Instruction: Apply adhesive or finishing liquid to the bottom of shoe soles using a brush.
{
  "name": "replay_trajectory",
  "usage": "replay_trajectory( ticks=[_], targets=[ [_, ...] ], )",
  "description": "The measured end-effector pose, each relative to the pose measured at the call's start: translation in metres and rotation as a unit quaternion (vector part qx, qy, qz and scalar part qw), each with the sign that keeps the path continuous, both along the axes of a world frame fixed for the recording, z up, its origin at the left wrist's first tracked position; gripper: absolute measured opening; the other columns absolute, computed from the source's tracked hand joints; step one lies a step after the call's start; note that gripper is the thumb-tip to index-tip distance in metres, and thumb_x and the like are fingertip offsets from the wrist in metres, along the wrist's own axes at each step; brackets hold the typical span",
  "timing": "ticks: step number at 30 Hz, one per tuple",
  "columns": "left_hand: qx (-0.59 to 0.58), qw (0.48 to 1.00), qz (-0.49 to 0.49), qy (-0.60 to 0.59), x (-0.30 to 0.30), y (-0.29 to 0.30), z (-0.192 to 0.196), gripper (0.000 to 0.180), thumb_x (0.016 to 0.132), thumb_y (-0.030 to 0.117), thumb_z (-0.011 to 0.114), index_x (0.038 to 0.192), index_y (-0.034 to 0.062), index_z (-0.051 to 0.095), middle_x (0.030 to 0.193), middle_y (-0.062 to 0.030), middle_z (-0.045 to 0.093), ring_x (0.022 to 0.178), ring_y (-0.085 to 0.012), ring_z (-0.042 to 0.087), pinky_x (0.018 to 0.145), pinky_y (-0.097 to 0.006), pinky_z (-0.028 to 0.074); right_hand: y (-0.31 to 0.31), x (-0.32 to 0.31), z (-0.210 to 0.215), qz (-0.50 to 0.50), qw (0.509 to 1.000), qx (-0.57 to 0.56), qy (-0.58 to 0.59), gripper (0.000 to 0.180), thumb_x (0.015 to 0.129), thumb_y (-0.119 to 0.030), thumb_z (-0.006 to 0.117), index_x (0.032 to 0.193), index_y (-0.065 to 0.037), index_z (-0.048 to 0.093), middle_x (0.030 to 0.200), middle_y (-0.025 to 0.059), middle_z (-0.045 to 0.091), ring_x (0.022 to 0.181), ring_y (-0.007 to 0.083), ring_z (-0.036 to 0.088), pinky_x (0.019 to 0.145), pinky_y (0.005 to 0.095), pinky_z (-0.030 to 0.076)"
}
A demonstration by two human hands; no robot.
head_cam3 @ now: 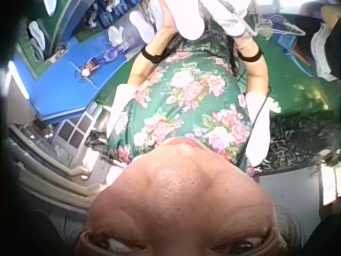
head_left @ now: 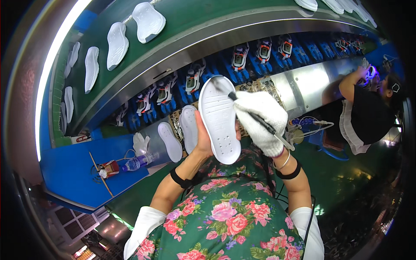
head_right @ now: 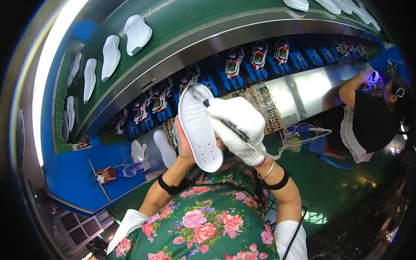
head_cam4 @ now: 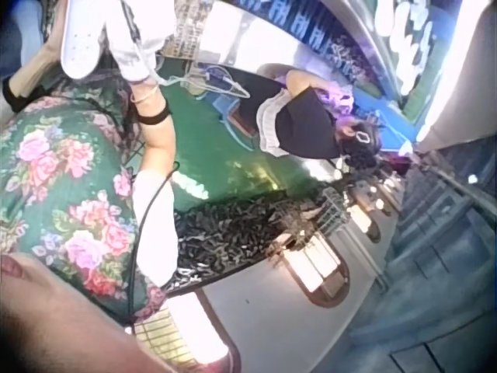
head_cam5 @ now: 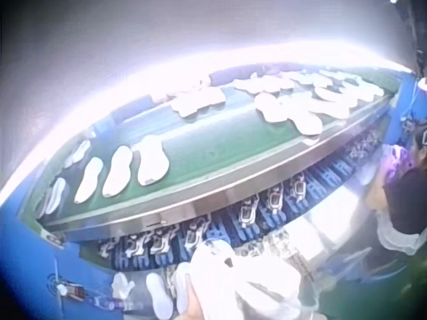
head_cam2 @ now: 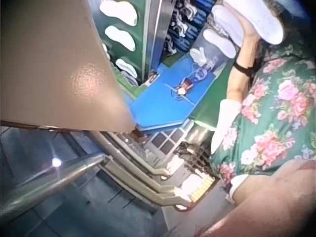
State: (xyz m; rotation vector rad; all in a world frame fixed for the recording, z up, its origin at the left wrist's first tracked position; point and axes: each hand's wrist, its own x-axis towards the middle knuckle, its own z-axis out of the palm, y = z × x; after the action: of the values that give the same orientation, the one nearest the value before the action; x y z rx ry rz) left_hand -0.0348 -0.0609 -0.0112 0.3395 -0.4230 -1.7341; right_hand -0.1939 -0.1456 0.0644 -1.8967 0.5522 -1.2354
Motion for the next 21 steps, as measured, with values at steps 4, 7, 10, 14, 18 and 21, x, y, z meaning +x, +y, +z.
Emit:
replay_trajectory(
  ticks=[4, 7, 10, 14, 18, 21],
  targets=[
    [0.060, 0.997, 0.042, -0.005, -0.002, 0.006, 0.010, 0.101, 0.088, 0.086, 0.015, 0.149, 0.0082, 0.035, 0.138, -0.0151, 0.054, 0.118, -0.0299, 0.060, 0.101, -0.045, 0.049, 0.005, 0.004, 0.003, 0.039, 0.983, -0.168, 0.063, 0.025, 0.077, -0.001, 0.075, 0.102, -0.004, 0.074, 0.106, 0.0161, 0.073, 0.088, 0.0291, 0.070, 0.077, 0.0361, 0.055],
    [0.247, 0.947, 0.178, -0.097, 0.000, 0.006, 0.006, 0.104, 0.086, 0.087, 0.016, 0.148, 0.0066, 0.036, 0.134, -0.0160, 0.057, 0.106, -0.0321, 0.066, 0.090, -0.048, 0.055, 0.006, 0.004, 0.001, 0.105, 0.991, -0.082, -0.007, 0.022, 0.076, -0.002, 0.077, 0.099, -0.003, 0.074, 0.093, 0.0128, 0.074, 0.078, 0.0239, 0.071, 0.071, 0.0336, 0.055],
    [-0.045, 0.999, -0.024, 0.020, 0.015, 0.004, 0.001, 0.106, 0.085, 0.088, 0.017, 0.147, 0.0049, 0.038, 0.132, -0.0161, 0.058, 0.109, -0.0319, 0.065, 0.094, -0.050, 0.053, -0.001, 0.000, -0.004, 0.066, 0.995, 0.071, -0.028, 0.020, 0.081, 0.002, 0.074, 0.102, -0.001, 0.073, 0.081, 0.0087, 0.071, 0.075, 0.0178, 0.069, 0.069, 0.0316, 0.054],
    [0.252, 0.951, 0.173, -0.037, 0.000, -0.001, 0.024, 0.105, 0.084, 0.090, 0.022, 0.142, 0.0042, 0.044, 0.117, -0.0194, 0.065, 0.102, -0.0316, 0.066, 0.091, -0.046, 0.054, 0.007, -0.003, -0.005, 0.043, 0.986, -0.159, 0.033, 0.029, 0.075, -0.003, 0.076, 0.104, -0.006, 0.075, 0.105, 0.0139, 0.074, 0.087, 0.0292, 0.071, 0.075, 0.0350, 0.056],
    [0.167, 0.976, 0.119, -0.070, 0.020, 0.007, -0.014, 0.101, 0.087, 0.086, 0.023, 0.143, 0.0052, 0.042, 0.122, -0.0188, 0.064, 0.106, -0.0307, 0.066, 0.095, -0.045, 0.053, 0.018, -0.008, -0.008, 0.128, 0.991, -0.035, -0.003, 0.021, 0.079, -0.008, 0.074, 0.100, -0.007, 0.075, 0.101, 0.0114, 0.074, 0.086, 0.0281, 0.070, 0.075, 0.0366, 0.056],
    [0.074, 0.991, 0.095, -0.060, 0.021, 0.010, -0.015, 0.100, 0.087, 0.086, 0.023, 0.141, 0.0048, 0.044, 0.118, -0.0187, 0.064, 0.102, -0.0297, 0.066, 0.091, -0.044, 0.054, 0.013, -0.011, -0.011, 0.061, 0.996, -0.060, -0.002, 0.021, 0.078, -0.007, 0.075, 0.099, -0.007, 0.075, 0.098, 0.0100, 0.074, 0.086, 0.0282, 0.070, 0.077, 0.0376, 0.057]
  ],
)
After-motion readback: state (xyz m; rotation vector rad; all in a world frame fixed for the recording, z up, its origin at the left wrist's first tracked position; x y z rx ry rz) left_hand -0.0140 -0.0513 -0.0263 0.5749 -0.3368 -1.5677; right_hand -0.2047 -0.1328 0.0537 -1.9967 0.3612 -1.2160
